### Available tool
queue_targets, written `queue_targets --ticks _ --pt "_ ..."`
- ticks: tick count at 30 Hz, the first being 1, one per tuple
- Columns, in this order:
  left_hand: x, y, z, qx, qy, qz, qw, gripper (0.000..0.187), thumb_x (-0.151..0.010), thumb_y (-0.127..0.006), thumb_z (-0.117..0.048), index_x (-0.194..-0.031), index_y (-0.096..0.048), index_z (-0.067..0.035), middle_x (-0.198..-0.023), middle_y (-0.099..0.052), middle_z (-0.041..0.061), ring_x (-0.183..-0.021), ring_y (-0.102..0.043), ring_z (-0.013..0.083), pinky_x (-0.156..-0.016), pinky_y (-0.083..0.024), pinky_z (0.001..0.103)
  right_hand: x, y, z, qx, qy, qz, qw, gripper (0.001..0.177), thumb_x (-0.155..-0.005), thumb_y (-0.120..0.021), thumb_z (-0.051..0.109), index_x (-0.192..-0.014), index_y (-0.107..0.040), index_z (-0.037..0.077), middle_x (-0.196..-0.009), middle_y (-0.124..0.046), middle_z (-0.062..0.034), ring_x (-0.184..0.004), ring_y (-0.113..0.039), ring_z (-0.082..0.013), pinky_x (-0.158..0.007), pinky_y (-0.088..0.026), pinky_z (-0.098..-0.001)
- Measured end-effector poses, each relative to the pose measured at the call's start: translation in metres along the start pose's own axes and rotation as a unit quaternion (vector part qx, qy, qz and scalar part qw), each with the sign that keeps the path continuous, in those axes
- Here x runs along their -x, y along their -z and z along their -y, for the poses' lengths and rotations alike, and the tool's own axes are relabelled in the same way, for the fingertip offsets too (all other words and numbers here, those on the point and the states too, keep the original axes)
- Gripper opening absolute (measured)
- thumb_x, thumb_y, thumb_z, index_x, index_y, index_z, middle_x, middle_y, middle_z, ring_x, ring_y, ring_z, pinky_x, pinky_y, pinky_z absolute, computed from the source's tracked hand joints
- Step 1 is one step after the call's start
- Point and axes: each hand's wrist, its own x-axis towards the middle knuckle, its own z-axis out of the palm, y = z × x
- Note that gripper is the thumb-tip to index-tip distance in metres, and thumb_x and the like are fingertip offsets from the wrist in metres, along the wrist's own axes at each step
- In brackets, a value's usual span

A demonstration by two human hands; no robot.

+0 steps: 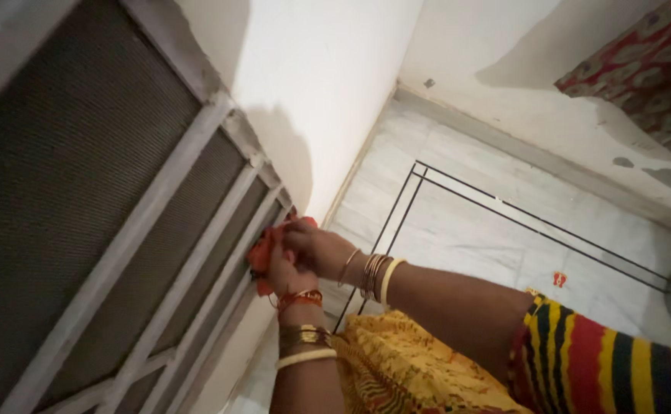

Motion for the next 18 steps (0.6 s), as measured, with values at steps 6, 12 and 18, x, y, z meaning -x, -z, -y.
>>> queue_targets --ticks 6,12,18 --pt "-0.035 0.003 0.022 -0.031 -0.041 0.033 0.998 0.017 -0.106 -0.068 -0.012 -0.119 -0.067 -0.002 -0.109 -0.064 0.008 -0.094 -0.057 0.0177 -0.083 -0.050 0.030 0.000 0.004 -0.027 -0.065 -0.067 -0.021 0.995 0.050 -0.088 -0.068 0.014 -0.136 -0.055 0.012 -0.138 -0.059 -0.0122 -0.116 -0.065 -0.0322 -0.098 -0.054 -0.0393" --pt "-0.011 -0.060 0.019 -0.075 -0.011 -0.125 0.989 0.039 -0.093 -0.068 -0.011 -0.127 -0.051 -0.009 -0.119 -0.065 0.007 -0.109 -0.066 0.0205 -0.099 -0.057 0.036 -0.004 -0.003 -0.062 -0.026 0.009 -0.067 0.997 0.058 -0.091 -0.068 0.012 -0.144 -0.045 0.004 -0.142 -0.053 -0.0229 -0.131 -0.054 -0.0407 -0.108 -0.047 -0.0444" --pt "-0.011 -0.072 0.016 -0.218 -0.034 -0.097 0.970 0.055 -0.088 -0.075 -0.021 -0.136 -0.052 -0.011 -0.132 -0.063 0.004 -0.115 -0.065 0.0156 -0.099 -0.055 0.032 -0.017 -0.013 -0.085 -0.078 -0.057 -0.047 0.994 0.055 -0.090 -0.064 0.015 -0.140 -0.042 0.003 -0.135 -0.055 -0.0250 -0.121 -0.057 -0.0420 -0.099 -0.050 -0.0443"
